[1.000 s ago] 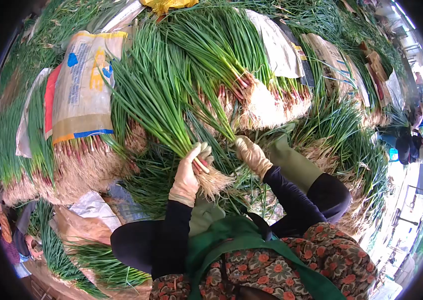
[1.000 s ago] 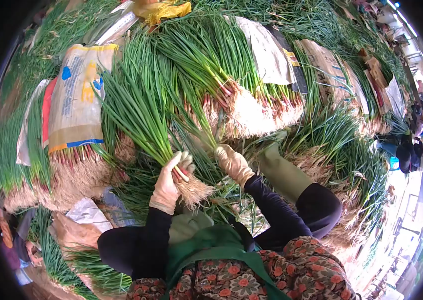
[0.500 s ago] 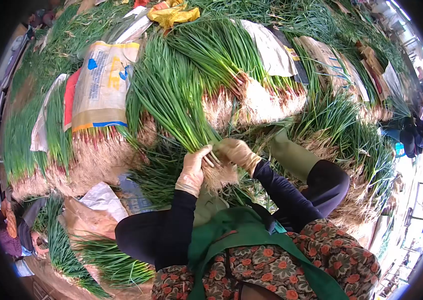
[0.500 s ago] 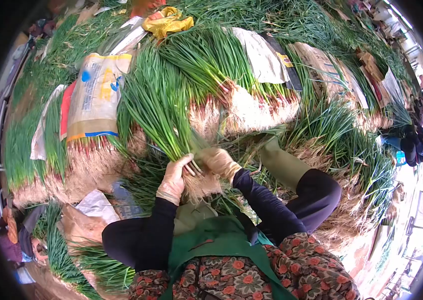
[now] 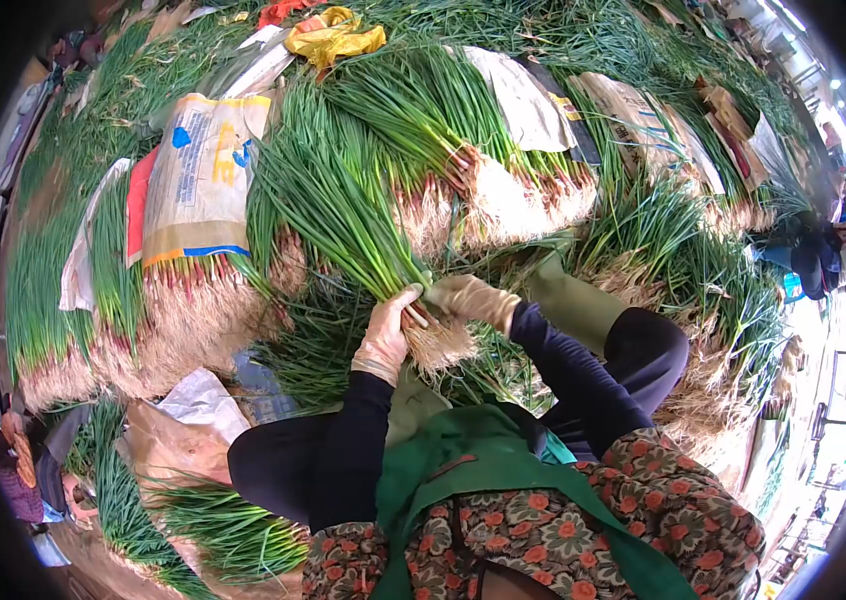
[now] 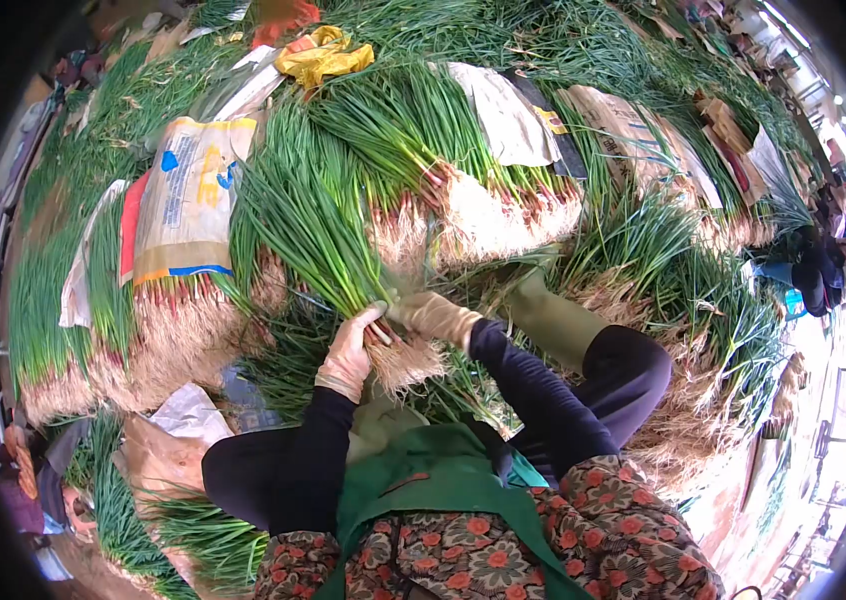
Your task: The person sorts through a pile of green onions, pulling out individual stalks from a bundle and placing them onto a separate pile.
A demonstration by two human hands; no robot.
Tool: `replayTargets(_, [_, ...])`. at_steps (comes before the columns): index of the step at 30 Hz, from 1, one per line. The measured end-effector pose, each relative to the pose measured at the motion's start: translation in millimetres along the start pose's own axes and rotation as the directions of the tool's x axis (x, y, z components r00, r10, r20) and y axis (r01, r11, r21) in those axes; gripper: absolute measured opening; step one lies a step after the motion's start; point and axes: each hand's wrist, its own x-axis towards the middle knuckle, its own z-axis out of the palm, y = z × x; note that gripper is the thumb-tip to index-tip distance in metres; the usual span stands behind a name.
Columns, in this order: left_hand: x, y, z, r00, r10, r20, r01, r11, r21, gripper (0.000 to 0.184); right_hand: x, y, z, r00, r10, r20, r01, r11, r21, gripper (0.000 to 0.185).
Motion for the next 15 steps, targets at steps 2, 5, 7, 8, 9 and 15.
replayTargets(2, [3.6, -5.5, -7.4, 1.0, -0.014, 0.017, 0.014, 1.0, -0.007, 0.02, 9.7, 7.1, -2.7, 0.996, -0.049, -0.069, 0.048, 0.999, -0.022, 0.022])
replayTargets(5, [1.7, -8.3, -18.8, 0.996, -0.04, 0.077, 0.048, 0.993, -0.112, 0.026, -3.3, 8.1, -40.4, 0.967, -0.037, -0.252, 0.126, 0.93, 0.347, 0.016])
replayTargets(7, [-5.9, 4.8, -8.7, 0.993, -0.075, 0.095, 0.092, 0.978, -0.186, 0.024, -12.4, 15.0, -56.1, 0.947, 0.042, -0.318, 0.109, 0.889, 0.444, 0.022])
replayTargets(8, [-11.8, 14.4, 1.7, 0.994, -0.026, 0.104, 0.043, 0.985, -0.167, 0.024, -17.6, 12.0, -54.5, 0.938, 0.071, -0.34, 0.059, 0.933, 0.356, 0.025])
replayTargets(9, [-5.5, 8.4, -1.9, 0.994, -0.037, 0.107, 0.052, 0.989, -0.138, 0.023, -26.1, 0.1, -48.4, 0.927, 0.094, -0.364, 0.005, 0.965, 0.264, 0.028])
replayTargets(15, [6.7, -12.4, -8.0, 0.989, -0.108, 0.103, 0.119, 0.987, -0.107, 0.017, -8.0, 7.6, 0.8, 0.992, 0.086, -0.095, -0.106, 0.969, -0.225, 0.032])
